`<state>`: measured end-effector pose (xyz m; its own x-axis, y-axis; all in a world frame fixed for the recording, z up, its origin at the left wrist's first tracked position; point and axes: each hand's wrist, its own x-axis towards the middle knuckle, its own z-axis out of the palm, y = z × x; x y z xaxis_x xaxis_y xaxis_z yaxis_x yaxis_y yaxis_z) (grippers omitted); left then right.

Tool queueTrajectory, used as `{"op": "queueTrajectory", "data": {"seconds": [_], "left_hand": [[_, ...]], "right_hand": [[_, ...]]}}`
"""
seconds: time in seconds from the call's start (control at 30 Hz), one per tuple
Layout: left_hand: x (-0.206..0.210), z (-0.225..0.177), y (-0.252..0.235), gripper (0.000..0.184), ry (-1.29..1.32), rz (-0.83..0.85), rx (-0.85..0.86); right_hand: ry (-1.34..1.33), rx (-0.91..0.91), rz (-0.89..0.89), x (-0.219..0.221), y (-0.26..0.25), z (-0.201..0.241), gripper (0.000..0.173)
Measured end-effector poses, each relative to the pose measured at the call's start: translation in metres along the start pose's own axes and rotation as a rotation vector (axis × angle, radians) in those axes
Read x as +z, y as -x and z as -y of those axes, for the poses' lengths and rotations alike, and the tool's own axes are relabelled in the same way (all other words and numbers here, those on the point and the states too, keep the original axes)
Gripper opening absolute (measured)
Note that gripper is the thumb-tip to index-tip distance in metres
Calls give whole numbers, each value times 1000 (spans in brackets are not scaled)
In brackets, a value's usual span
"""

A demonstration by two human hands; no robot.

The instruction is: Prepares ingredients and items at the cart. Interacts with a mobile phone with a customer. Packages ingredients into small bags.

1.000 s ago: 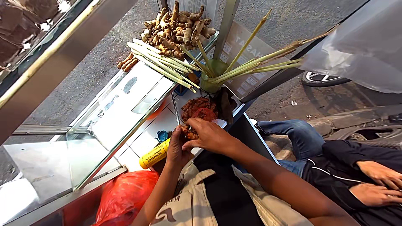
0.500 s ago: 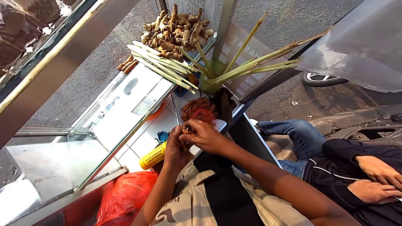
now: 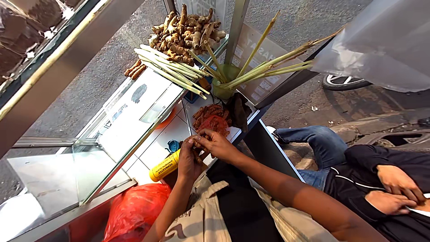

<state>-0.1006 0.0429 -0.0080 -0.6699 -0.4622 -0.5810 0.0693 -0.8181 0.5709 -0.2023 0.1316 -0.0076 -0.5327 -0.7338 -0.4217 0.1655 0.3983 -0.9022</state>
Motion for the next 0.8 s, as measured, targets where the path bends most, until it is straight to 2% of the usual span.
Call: {"op": "queueTrajectory", "data": {"seconds": [0.2,0.33,0.43,0.5,0.63,0.7,0.8], "left_hand": [[1,9,2,19,-35,-3,24],[-3,12,2,16,-66,30,69],[-7,3,7,16,-198,47,115],[-10,-18,16,15,-357,82,195],[-22,-96,16,12,-663,207,541],[-26,-143,0,11,-724,176,666],[-22,-200,-39,10,-836,47,724]], "right_hand": [[123,-86,-151,4,-3,-11,26],[58,-125,-267,5,1,-7,25],[-30,-203,-369,-2,4,2,22],[-88,-261,-419,-11,7,7,23],[-122,-326,-444,-29,17,12,21],[-149,-343,-432,-32,18,10,20],[-185,-339,-400,-28,20,5,20]]}}
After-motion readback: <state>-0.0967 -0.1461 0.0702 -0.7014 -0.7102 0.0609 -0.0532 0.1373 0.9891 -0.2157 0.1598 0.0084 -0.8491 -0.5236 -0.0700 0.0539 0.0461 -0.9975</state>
